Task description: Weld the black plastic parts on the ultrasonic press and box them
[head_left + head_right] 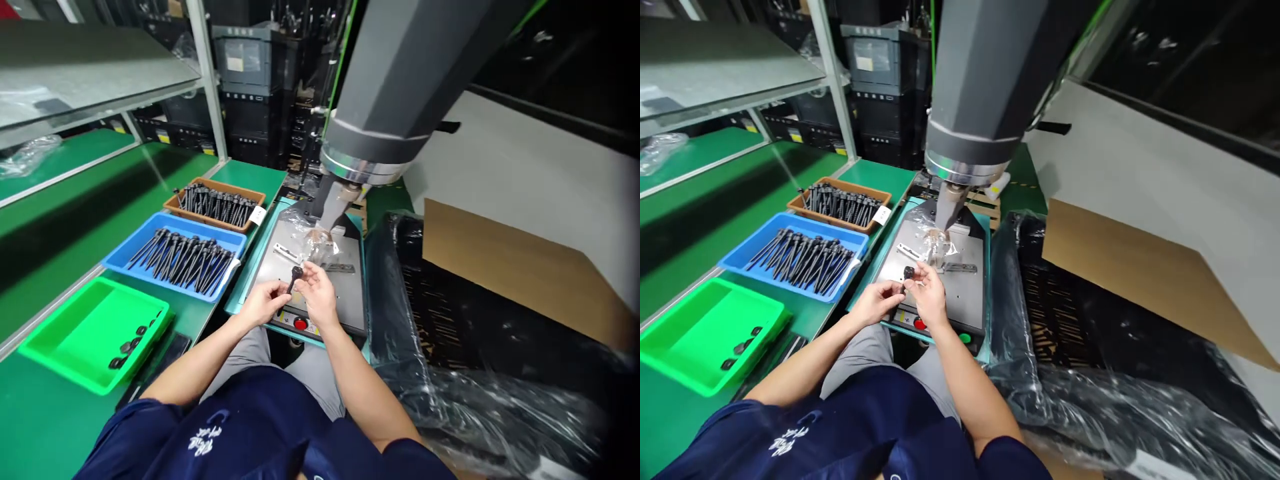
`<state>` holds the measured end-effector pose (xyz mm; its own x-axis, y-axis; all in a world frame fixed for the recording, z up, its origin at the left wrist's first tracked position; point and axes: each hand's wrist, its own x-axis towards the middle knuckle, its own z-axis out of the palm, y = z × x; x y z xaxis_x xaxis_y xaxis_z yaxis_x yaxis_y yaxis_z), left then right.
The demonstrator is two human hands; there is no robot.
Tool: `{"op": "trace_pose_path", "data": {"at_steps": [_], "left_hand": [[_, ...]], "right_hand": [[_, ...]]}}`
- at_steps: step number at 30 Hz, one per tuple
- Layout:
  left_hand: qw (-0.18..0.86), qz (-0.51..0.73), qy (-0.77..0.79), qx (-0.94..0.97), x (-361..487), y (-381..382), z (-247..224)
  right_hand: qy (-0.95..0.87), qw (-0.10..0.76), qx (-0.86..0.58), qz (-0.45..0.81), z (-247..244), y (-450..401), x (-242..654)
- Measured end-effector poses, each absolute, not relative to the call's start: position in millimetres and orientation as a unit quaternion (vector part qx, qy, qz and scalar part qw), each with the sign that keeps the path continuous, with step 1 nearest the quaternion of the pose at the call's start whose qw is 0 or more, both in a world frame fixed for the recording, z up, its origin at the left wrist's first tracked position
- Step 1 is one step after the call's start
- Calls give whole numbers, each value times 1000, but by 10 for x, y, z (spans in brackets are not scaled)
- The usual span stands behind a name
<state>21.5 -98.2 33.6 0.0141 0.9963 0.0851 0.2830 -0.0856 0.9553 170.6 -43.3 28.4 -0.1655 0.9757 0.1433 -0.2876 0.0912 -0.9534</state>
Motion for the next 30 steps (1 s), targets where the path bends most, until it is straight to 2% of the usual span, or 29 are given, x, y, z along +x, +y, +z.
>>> {"op": "trace_pose_path", "data": {"at_steps": [5,9,12,15,20,23,26,30], "left_hand": [[233,399,697,549,-656,-1172,582],[108,252,815,511,-1258,-1153,616],[106,141,832,526,-1412,-1054,495],[111,80,830,541,-1374,-947,366],[100,62,831,544,-1282,-883,342],[67,97,841,527,-1269,-1023,429],[69,167,850,495,-1248,-1360,535],[104,204,883,409,-1317,-1978,659]], "right_hand": [[-509,489,-349,616,288,-519,1767],[-509,470,-369,619,233,-586,1855],[-510,462,-378,619,178,-624,1920],[-506,460,-395,614,116,-653,2009],[-495,454,-443,593,14,-738,2285],[-497,441,-480,572,-42,-869,2634],[-531,351,-504,584,-131,-1132,3165],[-494,153,-520,680,-293,-1707,3912]]}}
